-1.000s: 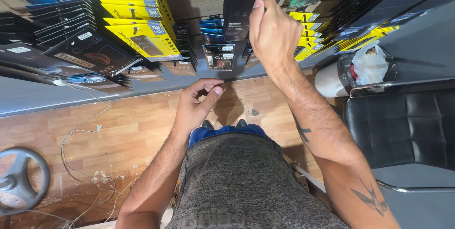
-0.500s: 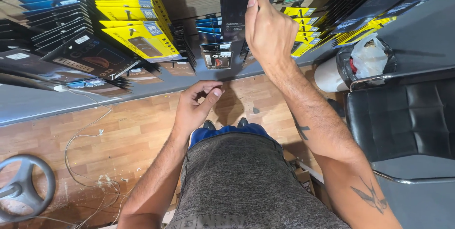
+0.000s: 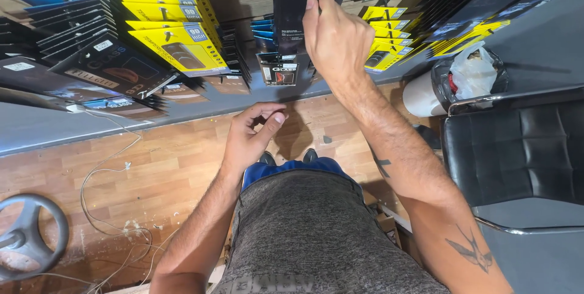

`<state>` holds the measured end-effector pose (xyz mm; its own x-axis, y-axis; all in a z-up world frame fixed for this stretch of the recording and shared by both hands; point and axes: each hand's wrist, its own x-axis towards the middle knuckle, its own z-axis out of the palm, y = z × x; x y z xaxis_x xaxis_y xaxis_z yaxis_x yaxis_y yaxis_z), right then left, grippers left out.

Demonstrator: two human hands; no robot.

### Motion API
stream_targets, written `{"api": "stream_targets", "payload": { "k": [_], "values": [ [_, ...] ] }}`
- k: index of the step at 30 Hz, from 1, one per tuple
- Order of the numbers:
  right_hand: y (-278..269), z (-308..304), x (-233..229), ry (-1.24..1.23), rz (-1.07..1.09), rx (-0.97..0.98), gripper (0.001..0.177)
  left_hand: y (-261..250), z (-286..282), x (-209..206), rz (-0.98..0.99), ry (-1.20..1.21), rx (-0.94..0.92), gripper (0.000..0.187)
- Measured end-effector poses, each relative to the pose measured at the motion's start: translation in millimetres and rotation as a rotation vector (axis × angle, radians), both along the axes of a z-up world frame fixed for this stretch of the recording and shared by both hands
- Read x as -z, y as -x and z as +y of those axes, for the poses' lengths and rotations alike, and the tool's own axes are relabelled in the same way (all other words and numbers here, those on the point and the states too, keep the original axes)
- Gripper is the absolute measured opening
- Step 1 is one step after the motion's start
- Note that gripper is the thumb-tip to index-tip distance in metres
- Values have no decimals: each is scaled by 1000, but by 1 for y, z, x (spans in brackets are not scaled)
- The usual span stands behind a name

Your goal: The person is cleaning and inspecting transparent phone cases at a service counter using a microfiber cloth.

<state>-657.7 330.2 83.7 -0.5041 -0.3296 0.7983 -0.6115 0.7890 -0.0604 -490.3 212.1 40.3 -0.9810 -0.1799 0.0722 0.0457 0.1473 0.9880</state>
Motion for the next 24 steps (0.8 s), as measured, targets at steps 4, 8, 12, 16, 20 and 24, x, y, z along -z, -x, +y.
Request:
{"api": "stream_targets", "payload": {
  "k": [4,8,12,16,20,24],
  "values": [
    [-5,7,-9,-25,-37,-28,32,1,2,2,5,-33,1,19],
    [-11,38,-6,75,-171,-111,35,0,1,-1,-1,-47,-14,18],
    [17,74,29,605,-369,-212,33,-4,-3,2,-38,-20,-45,19],
    [61,85,56,899,-475,-295,83,-3,4,0,-41,38,1,20],
    [107,94,70,742,-437,-148,95,-3,7,1,-22,33,13,21],
    [105,90,57,702,-330,-91,93,-5,8,1,-58,-7,-26,20]
  ]
}}
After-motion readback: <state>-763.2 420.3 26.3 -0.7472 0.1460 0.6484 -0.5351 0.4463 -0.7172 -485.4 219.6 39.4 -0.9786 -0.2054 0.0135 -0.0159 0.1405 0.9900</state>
